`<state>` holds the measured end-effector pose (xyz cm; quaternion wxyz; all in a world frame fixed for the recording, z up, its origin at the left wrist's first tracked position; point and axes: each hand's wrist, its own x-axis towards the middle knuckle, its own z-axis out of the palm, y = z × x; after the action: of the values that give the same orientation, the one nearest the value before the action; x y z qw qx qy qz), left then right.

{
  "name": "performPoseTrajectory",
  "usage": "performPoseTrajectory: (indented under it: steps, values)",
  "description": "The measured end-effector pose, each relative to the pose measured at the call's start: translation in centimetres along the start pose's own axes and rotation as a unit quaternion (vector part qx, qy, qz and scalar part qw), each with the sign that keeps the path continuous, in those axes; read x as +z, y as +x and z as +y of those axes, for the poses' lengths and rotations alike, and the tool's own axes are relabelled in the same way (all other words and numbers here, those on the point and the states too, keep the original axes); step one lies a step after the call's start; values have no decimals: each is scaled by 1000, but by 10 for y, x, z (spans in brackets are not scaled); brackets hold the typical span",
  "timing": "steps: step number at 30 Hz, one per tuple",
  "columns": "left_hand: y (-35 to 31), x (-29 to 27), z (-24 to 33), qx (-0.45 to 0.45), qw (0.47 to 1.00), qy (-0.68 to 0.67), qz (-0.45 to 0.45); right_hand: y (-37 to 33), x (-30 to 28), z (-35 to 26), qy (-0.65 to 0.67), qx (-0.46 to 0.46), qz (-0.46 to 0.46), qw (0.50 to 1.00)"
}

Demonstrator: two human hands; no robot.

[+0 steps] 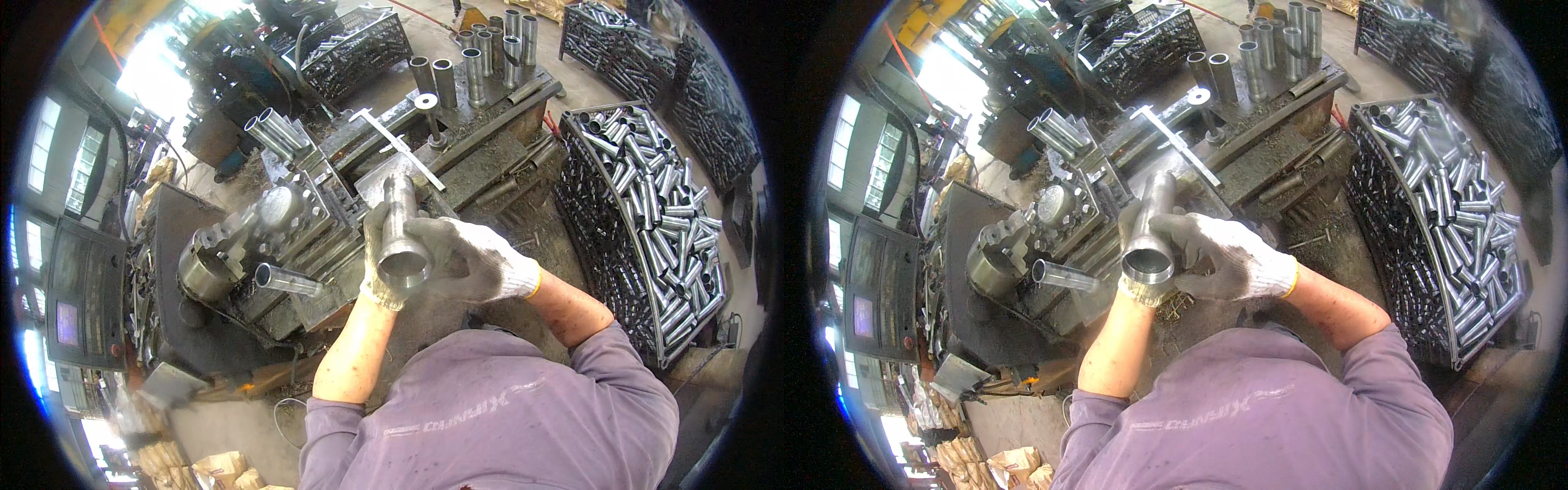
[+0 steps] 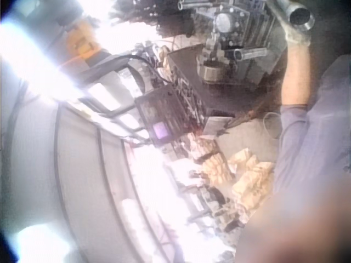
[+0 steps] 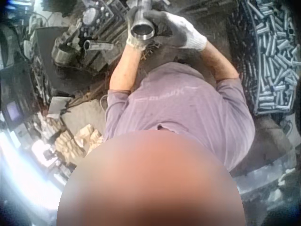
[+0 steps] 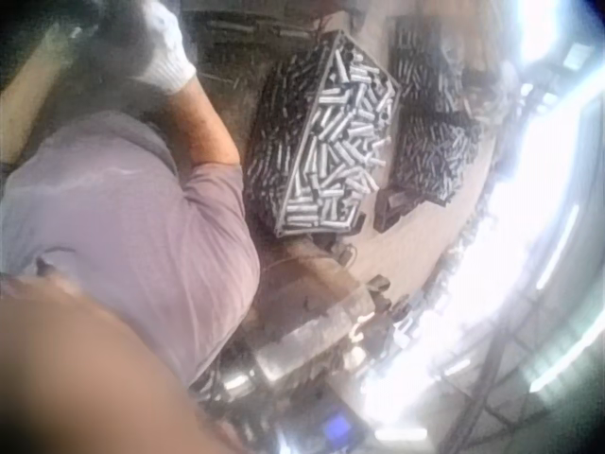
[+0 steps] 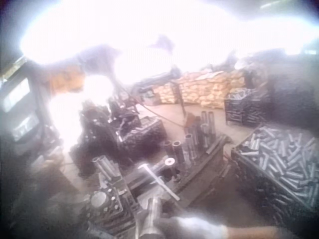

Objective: The person operates a CNC lathe in a workshop, loading cylindrical metal parts into the chuck, adjusting the machine via its control panel, and removing finished parts. The person repeats this cycle multiple times, handling metal tubes and placing them into a nearby bin.

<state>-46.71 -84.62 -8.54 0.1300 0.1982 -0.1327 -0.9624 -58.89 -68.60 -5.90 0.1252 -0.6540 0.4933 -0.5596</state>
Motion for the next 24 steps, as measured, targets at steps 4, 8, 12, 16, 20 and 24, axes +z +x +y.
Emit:
performPoseTrajectory:
  steps: [4, 8, 12, 16, 20, 24]
  values:
    - [-8, 5, -1, 36, 998, 43, -5, -4, 2, 0, -5, 38, -20, 999]
    - [-14, 2, 4, 28, 999, 36, -19, -5, 5, -2, -15, 48, -32, 998]
    - [-17, 0, 7, 84, 990, 115, 1, -5, 12, 1, -8, 12, -11, 1000]
    - [-20, 1, 5, 94, 990, 103, 23, -6, 18, 7, -18, -10, 6, 1000]
    - [-23, 2, 4, 149, 981, 122, 35, -7, 21, 10, -19, -13, 9, 1000]
    - [-23, 1, 4, 182, 968, 163, 61, -7, 22, 12, -15, -13, 10, 1000]
